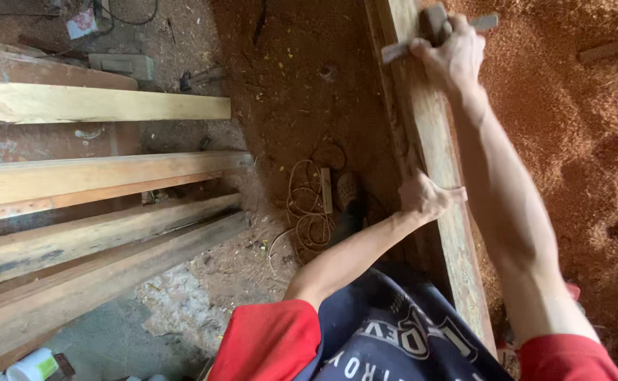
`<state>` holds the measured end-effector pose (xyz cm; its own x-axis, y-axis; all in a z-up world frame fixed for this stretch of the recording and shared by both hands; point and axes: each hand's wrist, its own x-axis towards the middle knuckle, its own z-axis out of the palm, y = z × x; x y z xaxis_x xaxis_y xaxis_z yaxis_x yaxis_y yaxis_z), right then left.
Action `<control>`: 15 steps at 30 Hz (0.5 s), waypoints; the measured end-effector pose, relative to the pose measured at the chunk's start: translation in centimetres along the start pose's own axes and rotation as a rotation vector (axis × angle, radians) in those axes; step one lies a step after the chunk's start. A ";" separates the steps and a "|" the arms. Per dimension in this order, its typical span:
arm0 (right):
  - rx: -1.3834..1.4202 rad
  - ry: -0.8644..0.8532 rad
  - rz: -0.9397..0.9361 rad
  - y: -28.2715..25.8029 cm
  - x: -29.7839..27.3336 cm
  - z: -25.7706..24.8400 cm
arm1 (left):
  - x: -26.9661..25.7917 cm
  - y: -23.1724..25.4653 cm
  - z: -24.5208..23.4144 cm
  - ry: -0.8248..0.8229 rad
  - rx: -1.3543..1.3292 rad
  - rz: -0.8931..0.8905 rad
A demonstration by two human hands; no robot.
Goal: The person smooths a wooden plank using a hand plane and then an electric sander. They repeatedly flip the plank to work on different sides and edges, generating sawdust on the floor.
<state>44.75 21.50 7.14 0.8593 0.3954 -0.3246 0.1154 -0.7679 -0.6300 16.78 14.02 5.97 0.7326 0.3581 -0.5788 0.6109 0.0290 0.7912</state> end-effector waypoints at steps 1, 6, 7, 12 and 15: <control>-0.003 -0.018 -0.020 -0.3 0.5 0.1 | 0.3 0.3 -0.4 -0.008 -0.001 0.002; -0.030 0.002 -0.044 -0.7 1.0 -0.3 | 8.1 3.1 -2.9 -0.007 -0.017 0.065; -0.028 -0.003 0.001 -1.1 1.2 -0.2 | 10.3 3.9 -3.5 -0.002 -0.024 0.078; -0.048 0.121 -0.091 -4.0 6.7 1.0 | 21.3 7.6 -7.0 0.026 -0.036 0.114; -0.048 0.207 -0.175 -5.9 12.2 2.4 | 25.9 9.0 -8.2 0.021 -0.038 0.109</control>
<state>53.34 32.10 5.20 0.9072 0.4164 -0.0597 0.2901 -0.7222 -0.6279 38.80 31.19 -0.24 0.7871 0.3809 -0.4852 0.5162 0.0239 0.8562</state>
